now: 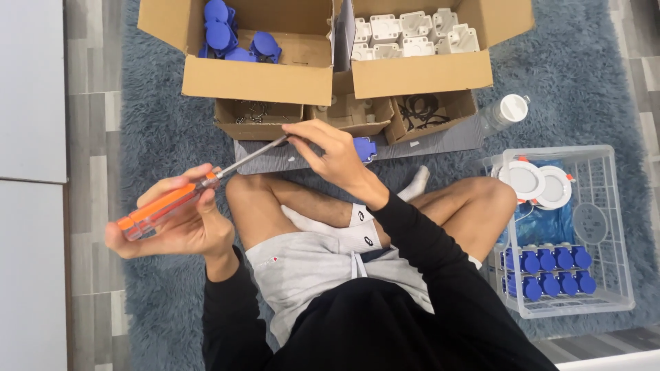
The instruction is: Assembling plastic electrical boxes and LED lighting components using a screwdriver while sitting on the floor.
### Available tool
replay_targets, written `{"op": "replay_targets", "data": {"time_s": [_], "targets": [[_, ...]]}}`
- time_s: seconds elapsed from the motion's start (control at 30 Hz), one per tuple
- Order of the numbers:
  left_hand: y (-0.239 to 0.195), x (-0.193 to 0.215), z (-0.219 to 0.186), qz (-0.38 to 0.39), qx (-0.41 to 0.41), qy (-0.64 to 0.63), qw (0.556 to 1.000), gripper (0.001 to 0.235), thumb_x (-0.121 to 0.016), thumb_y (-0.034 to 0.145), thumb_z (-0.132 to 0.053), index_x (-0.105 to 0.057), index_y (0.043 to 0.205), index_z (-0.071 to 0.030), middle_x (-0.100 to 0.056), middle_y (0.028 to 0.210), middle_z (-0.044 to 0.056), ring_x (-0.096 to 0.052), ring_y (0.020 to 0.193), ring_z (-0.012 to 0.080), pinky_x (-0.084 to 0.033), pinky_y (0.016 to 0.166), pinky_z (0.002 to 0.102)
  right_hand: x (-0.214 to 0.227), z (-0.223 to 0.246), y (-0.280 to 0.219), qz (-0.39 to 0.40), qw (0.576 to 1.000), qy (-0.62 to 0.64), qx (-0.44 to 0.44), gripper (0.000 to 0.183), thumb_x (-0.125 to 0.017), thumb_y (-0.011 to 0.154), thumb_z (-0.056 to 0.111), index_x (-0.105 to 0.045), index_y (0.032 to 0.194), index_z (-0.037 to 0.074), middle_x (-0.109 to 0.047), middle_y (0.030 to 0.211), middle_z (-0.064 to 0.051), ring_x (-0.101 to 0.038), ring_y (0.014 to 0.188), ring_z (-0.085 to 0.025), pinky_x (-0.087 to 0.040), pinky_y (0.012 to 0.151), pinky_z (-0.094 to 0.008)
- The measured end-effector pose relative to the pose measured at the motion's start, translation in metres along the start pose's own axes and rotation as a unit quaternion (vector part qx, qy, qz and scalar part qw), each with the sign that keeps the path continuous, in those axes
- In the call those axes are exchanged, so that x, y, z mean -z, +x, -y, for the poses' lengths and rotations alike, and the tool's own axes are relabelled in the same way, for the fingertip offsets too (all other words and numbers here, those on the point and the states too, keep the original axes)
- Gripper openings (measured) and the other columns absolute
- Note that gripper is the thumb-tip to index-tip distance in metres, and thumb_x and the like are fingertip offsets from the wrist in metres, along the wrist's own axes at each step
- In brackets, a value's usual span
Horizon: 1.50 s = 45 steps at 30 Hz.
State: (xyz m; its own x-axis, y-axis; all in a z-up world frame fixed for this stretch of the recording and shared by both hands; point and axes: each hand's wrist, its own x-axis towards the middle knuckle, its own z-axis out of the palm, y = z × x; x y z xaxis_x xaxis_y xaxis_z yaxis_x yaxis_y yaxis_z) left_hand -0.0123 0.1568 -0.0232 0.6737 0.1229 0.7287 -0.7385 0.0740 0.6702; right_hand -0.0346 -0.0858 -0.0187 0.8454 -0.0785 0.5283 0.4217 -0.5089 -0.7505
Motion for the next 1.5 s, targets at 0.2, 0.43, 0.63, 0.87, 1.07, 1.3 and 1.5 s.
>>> {"op": "replay_targets", "data": {"time_s": [0.2, 0.43, 0.63, 0.87, 1.07, 1.3, 1.5], "targets": [[-0.016, 0.004, -0.003, -0.005, 0.028, -0.021, 0.999, 0.102, -0.071, 0.108, 0.017, -0.021, 0.167, -0.05, -0.059, 0.133, 0.022, -0.073, 0.104, 0.0425, -0.07, 0.103, 0.056, 0.007, -0.003, -0.023, -0.01, 0.997, 0.062, -0.051, 0.024, -0.076, 0.093, -0.012, -0.078, 0.115, -0.002, -0.078, 0.115, -0.012, -0.076, 0.09, -0.02, -0.062, 0.081, -0.027], [-0.034, -0.004, -0.004, -0.014, 0.084, -0.052, 0.995, 0.1, -0.071, 0.112, 0.011, -0.018, 0.169, -0.053, -0.062, 0.135, 0.02, -0.074, 0.105, 0.0406, -0.072, 0.107, 0.058, 0.02, -0.031, -0.066, -0.065, 0.893, 0.384, -0.226, 0.018, -0.073, 0.105, -0.002, -0.073, 0.123, -0.002, -0.08, 0.123, -0.017, -0.078, 0.102, -0.019, -0.067, 0.088, -0.027], [-0.041, -0.026, 0.013, -0.022, 0.075, -0.06, 0.995, 0.097, -0.073, 0.11, 0.007, -0.011, 0.167, -0.043, -0.061, 0.126, 0.024, -0.077, 0.102, 0.047, -0.072, 0.09, 0.056, 0.024, -0.048, -0.088, -0.116, 0.851, 0.46, -0.224, 0.019, -0.071, 0.104, -0.007, -0.073, 0.122, -0.005, -0.078, 0.121, -0.023, -0.08, 0.105, -0.027, -0.068, 0.088, -0.032], [-0.054, -0.044, 0.027, -0.027, 0.067, -0.079, 0.994, 0.103, -0.075, 0.106, 0.006, -0.004, 0.167, -0.039, -0.06, 0.115, 0.027, -0.079, 0.099, 0.0524, -0.074, 0.078, 0.056, 0.024, -0.074, -0.11, -0.182, 0.819, 0.495, -0.226, 0.019, -0.068, 0.102, -0.011, -0.071, 0.121, -0.008, -0.078, 0.121, -0.031, -0.082, 0.106, -0.033, -0.071, 0.089, -0.034], [-0.062, -0.059, 0.022, -0.032, 0.104, -0.103, 0.989, 0.101, -0.075, 0.107, 0.001, -0.004, 0.165, -0.041, -0.062, 0.116, 0.025, -0.08, 0.1, 0.0472, -0.071, 0.085, 0.05, 0.034, -0.076, -0.119, -0.172, 0.852, 0.446, -0.213, 0.017, -0.07, 0.099, -0.014, -0.074, 0.114, -0.007, -0.079, 0.115, -0.031, -0.082, 0.103, -0.033, -0.072, 0.084, -0.035], [-0.046, -0.06, 0.028, -0.005, 0.109, -0.095, 0.99, 0.108, -0.081, 0.105, 0.002, -0.005, 0.169, -0.039, -0.065, 0.114, 0.028, -0.082, 0.099, 0.0486, -0.072, 0.09, 0.057, 0.061, -0.063, -0.11, -0.131, 0.902, 0.356, -0.207, 0.025, -0.076, 0.097, -0.012, -0.074, 0.121, -0.007, -0.079, 0.118, -0.029, -0.081, 0.108, -0.031, -0.071, 0.087, -0.038], [-0.013, -0.055, 0.004, 0.09, 0.108, -0.066, 0.988, 0.103, -0.069, 0.112, 0.023, -0.02, 0.171, -0.046, -0.061, 0.135, 0.024, -0.075, 0.108, 0.0471, -0.072, 0.106, 0.061, 0.074, -0.047, -0.102, -0.085, 0.989, -0.092, -0.079, 0.038, -0.085, 0.093, -0.006, -0.073, 0.128, -0.001, -0.071, 0.139, -0.014, -0.069, 0.123, -0.028, -0.057, 0.109, -0.038]]}}
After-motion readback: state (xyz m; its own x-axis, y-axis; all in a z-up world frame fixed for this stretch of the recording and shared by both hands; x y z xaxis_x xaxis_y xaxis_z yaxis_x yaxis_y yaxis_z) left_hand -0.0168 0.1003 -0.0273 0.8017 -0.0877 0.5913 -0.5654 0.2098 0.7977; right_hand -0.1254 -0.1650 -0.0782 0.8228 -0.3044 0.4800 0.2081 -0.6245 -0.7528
